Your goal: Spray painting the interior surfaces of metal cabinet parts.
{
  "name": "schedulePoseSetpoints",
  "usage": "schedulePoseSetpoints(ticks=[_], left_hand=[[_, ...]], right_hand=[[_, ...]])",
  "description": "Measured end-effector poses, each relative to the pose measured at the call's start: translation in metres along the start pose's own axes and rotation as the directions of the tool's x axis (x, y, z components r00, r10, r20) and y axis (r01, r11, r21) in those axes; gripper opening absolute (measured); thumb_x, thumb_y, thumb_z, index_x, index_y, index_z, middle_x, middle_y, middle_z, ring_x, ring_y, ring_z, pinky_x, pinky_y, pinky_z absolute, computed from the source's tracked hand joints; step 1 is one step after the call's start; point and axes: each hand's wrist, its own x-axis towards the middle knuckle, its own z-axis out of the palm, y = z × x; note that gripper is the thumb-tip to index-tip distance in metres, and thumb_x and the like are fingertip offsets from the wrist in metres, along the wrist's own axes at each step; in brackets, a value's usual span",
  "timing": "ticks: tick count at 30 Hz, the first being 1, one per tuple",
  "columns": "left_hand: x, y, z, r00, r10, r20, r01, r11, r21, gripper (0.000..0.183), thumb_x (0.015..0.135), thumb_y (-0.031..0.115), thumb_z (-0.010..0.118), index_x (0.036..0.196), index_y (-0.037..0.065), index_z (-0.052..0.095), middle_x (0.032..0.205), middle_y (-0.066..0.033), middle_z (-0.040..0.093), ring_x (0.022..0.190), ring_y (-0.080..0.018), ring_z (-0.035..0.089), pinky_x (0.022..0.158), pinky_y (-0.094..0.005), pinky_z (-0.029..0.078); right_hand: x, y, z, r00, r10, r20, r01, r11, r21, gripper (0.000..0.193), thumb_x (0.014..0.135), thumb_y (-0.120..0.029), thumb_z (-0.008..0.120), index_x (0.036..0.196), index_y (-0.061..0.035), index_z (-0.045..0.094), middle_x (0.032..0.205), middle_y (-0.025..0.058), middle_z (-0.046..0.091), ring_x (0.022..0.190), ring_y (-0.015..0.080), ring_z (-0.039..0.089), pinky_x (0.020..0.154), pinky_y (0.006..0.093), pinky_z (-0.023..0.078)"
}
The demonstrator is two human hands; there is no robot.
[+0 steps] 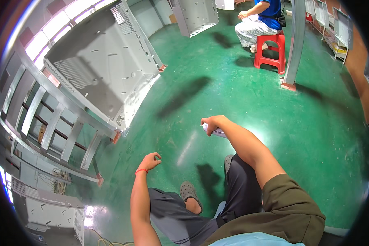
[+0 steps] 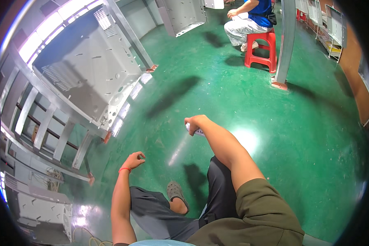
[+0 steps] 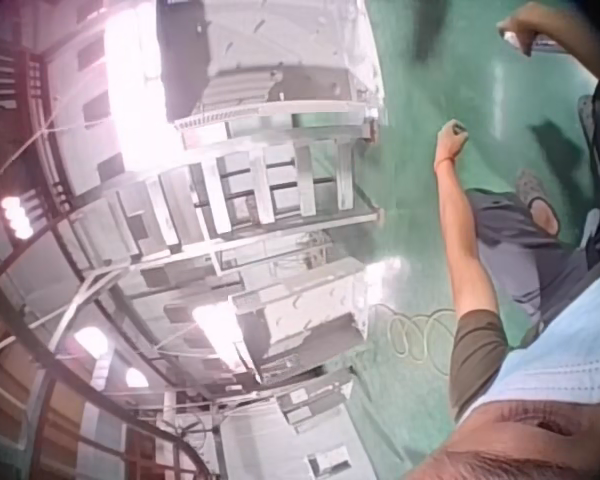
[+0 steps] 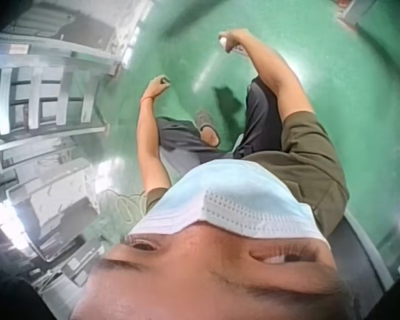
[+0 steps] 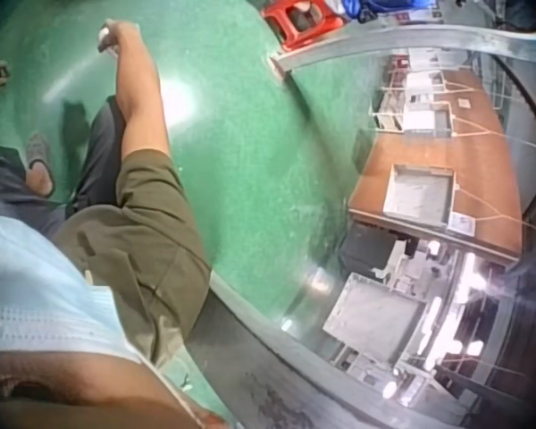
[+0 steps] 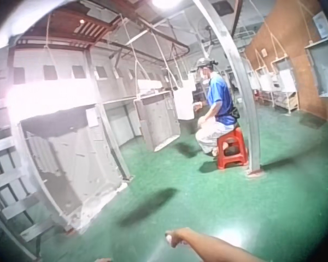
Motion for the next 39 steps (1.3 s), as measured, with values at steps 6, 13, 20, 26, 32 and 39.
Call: schedulePoseSetpoints(ticks=[6,13,20,26,32,39], left_hand=[[0.010,0.009,0.000,1.000,-0.012,-0.015,0.012,1.000,-0.017,0.032,0.086,0.023,0.080,0.115,0.010,0.076,0.093,-0.0128,0.074,0.088,-0.0262,0.071,0.083,-0.0408,0.057],[0.023,0.025,0.002,1.000,-0.010,-0.004,0.010,1.000,-0.020,0.030,0.089,0.024,0.079,0.115,0.009,0.076,0.089,-0.0104,0.074,0.084,-0.0219,0.070,0.080,-0.0383,0.056],[0.028,0.034,0.002,0.999,0.025,-0.045,-0.025,1.000,0.004,0.032,0.090,0.026,0.078,0.117,0.009,0.075,0.088,-0.0125,0.074,0.084,-0.0244,0.071,0.079,-0.0405,0.056],[0.033,0.094,-0.011,0.941,0.168,-0.292,-0.148,0.985,0.091,0.050,0.096,0.022,0.071,0.145,0.016,0.058,0.086,-0.0154,0.070,0.081,-0.0332,0.069,0.077,-0.0462,0.055],[0.019,0.192,-0.049,0.569,0.145,-0.809,-0.213,0.977,0.025,0.078,0.100,0.021,0.067,0.167,0.012,0.028,0.076,-0.0091,0.067,0.069,-0.0313,0.067,0.068,-0.0440,0.054],[0.045,0.216,-0.065,0.590,-0.118,-0.799,-0.002,0.989,-0.147,0.095,0.099,0.024,0.064,0.170,0.008,0.003,0.074,-0.0181,0.072,0.071,-0.0427,0.072,0.070,-0.0541,0.057]], right_hand=[[0.008,0.012,-0.009,1.000,-0.008,0.006,0.008,1.000,-0.016,0.097,0.074,-0.036,0.089,0.158,-0.0331,0.042,0.132,0.0127,0.072,0.107,0.0349,0.076,0.087,0.0522,0.061],[0.010,0.027,-0.018,1.000,-0.009,0.005,0.009,1.000,-0.016,0.097,0.074,-0.036,0.090,0.158,-0.0329,0.042,0.134,0.0130,0.071,0.108,0.0347,0.075,0.088,0.0528,0.061],[0.014,0.036,-0.025,0.999,-0.040,-0.022,0.039,0.998,-0.051,0.097,0.074,-0.038,0.091,0.158,-0.0336,0.042,0.138,0.0134,0.070,0.118,0.0353,0.072,0.095,0.0535,0.058],[0.015,0.056,-0.033,0.999,-0.015,-0.028,0.015,1.000,-0.010,0.096,0.074,-0.037,0.091,0.157,-0.0312,0.044,0.135,0.0146,0.071,0.111,0.0348,0.074,0.092,0.0514,0.060],[0.007,0.052,-0.041,0.996,-0.068,-0.051,0.071,0.996,0.060,0.090,0.074,-0.033,0.090,0.153,-0.0328,0.047,0.135,0.0135,0.071,0.113,0.0347,0.074,0.094,0.0522,0.060],[-0.006,0.015,-0.061,0.734,-0.313,-0.603,0.494,0.856,0.157,0.082,0.077,-0.024,0.083,0.149,-0.0285,0.045,0.119,0.0239,0.066,0.108,0.0458,0.069,0.091,0.0533,0.058]])
